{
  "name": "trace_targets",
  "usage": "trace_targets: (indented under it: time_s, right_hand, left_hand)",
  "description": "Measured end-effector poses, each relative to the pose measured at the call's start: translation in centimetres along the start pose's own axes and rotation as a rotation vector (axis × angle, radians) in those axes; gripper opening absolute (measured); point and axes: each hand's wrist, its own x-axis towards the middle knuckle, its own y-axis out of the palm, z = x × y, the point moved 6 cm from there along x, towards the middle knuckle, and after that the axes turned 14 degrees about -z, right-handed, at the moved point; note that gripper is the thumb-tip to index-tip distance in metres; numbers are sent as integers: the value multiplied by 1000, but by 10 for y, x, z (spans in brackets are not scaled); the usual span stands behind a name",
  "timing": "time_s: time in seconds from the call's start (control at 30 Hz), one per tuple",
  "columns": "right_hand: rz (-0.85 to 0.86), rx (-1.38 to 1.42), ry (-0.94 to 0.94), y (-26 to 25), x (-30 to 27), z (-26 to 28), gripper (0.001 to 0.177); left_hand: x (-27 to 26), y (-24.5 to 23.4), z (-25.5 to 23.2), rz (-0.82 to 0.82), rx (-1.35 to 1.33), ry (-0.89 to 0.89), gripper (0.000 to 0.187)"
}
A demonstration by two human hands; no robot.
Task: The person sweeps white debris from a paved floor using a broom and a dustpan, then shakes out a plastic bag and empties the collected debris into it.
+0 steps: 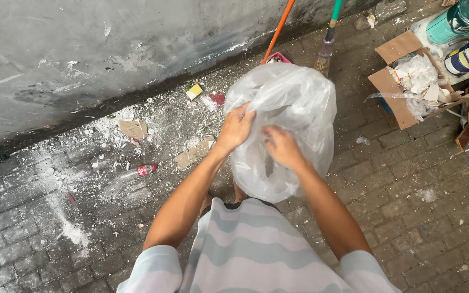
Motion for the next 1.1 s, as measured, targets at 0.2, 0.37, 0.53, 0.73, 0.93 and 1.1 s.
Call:
trace_targets:
  time_s: [0.2, 0.37, 0.53, 0.73, 0.93, 1.1]
  right_hand:
    - [133, 375, 846, -35, 46, -132, 45]
    - [516, 339, 795, -47, 53, -131, 61]
    - [10, 1121, 718, -63, 88, -103, 88]
    - [17, 927, 838, 14, 94, -53, 71]
    - [-129, 91, 498, 21, 76, -89, 44]
    - [334, -391, 419, 29, 24, -122, 66]
  left_hand:
    - [14, -128, 26, 28, 431, -535, 48]
    - [-16, -100, 53, 195, 431, -457, 72]
    - [-79, -30, 94, 844, 419, -205, 107]
    - [-50, 65, 37, 258, -99, -224, 125]
    - [-59, 30, 139, -223, -490, -967, 44]
    - [-57, -36, 199, -537, -693, -1160, 35]
